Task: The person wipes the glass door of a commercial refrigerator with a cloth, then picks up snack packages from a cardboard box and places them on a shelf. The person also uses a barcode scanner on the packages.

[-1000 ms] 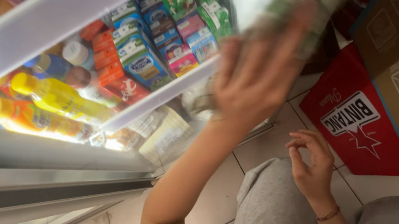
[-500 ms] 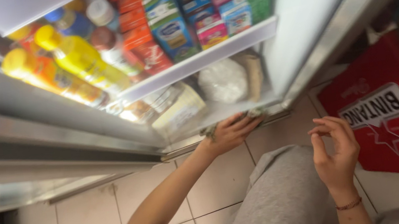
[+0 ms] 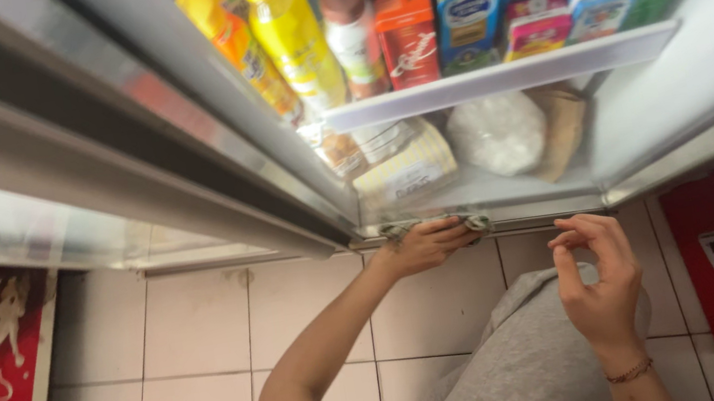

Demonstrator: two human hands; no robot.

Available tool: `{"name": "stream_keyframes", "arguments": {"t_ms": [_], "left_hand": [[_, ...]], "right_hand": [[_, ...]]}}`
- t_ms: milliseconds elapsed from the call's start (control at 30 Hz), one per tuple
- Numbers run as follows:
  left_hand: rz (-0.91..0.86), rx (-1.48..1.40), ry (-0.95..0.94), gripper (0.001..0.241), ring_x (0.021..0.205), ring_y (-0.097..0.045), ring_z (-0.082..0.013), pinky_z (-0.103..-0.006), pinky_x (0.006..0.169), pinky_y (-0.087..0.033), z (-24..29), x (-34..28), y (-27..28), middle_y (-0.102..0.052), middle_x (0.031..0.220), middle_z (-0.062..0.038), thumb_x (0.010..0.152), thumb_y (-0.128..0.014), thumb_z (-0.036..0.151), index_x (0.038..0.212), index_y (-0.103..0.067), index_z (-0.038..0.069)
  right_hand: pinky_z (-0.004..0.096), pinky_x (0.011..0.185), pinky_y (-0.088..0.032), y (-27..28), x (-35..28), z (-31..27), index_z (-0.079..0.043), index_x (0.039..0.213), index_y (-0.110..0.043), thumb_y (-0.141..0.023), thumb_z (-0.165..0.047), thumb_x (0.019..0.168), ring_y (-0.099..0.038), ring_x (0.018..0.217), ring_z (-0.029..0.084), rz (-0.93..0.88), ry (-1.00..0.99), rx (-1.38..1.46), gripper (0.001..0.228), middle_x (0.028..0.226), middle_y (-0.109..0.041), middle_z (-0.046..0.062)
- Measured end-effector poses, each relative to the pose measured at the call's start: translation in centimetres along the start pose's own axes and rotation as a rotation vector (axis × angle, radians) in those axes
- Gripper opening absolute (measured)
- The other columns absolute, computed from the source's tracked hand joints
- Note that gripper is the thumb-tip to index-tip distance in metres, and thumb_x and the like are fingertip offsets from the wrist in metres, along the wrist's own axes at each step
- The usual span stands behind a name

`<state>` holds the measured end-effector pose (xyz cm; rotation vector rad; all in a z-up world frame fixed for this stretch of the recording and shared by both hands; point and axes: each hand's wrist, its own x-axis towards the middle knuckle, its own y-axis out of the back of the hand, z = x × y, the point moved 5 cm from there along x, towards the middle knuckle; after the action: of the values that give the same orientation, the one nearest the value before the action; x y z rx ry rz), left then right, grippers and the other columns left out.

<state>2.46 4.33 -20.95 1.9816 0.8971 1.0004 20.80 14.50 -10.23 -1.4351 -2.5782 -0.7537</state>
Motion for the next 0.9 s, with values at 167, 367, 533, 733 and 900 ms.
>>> {"name": "stream_keyframes", "arguments": {"t_ms": [167,367,533,733,900], "left_hand": [[0.283,0.111,0.174,0.040,0.140,-0.044,-0.0127,-0.0342,0.124,-0.035,-5.1,-2.0,7.0,-0.046,0.160,0.006,0.098,-0.067,0.019,0.138,-0.073,0.020],[0.726,0.260,0.794,0.024,0.142,-0.031,-0.0418,-0.0626,0.114,-0.025,-10.5,-4.0,12.0,-0.042,0.154,-0.015,0.089,-0.068,0.011,0.111,-0.077,0.014],[0.391,0.085,0.554,0.018,0.150,-0.028,-0.0363,-0.0594,0.128,-0.011,-2.5,-5.0,2.8,-0.051,0.157,0.003,0.089,-0.075,0.020,0.076,-0.063,0.022],[0.328,0.121,0.578,0.011,0.150,-0.031,-0.0404,-0.0587,0.125,-0.015,-2.5,-7.1,1.6,-0.051,0.156,-0.001,0.086,-0.074,0.022,0.080,-0.065,0.021],[0.765,0.213,0.936,0.048,0.148,-0.028,-0.0573,-0.0728,0.125,-0.021,-7.9,-7.5,6.3,-0.030,0.157,-0.035,0.093,-0.058,0.016,0.140,-0.057,0.005]], "right_hand": [[0.030,0.081,-0.058,-1.2,0.1,-0.2,0.000,0.114,-0.067,-0.063,0.006,0.091,-0.071,0.091,0.017,-0.044,0.007,-0.005,0.024,0.115,-0.065,0.011],[0.030,0.082,-0.059,-2.7,-0.3,0.0,-0.001,0.114,-0.068,-0.063,0.006,0.091,-0.070,0.090,0.017,-0.077,0.006,0.024,0.023,0.115,-0.065,0.011],[0.029,0.081,-0.059,-3.6,-0.3,-1.0,-0.001,0.114,-0.068,-0.064,0.006,0.091,-0.071,0.091,0.017,-0.107,0.024,0.059,0.024,0.114,-0.065,0.010],[0.029,0.079,-0.058,-3.1,-0.6,-0.9,-0.002,0.112,-0.068,-0.064,0.006,0.090,-0.071,0.089,0.016,-0.144,0.027,0.036,0.024,0.112,-0.066,0.009],[0.030,0.081,-0.058,-3.2,-1.4,-0.4,-0.002,0.112,-0.068,-0.064,0.006,0.090,-0.071,0.090,0.016,-0.143,0.016,0.043,0.024,0.111,-0.066,0.008]]}}
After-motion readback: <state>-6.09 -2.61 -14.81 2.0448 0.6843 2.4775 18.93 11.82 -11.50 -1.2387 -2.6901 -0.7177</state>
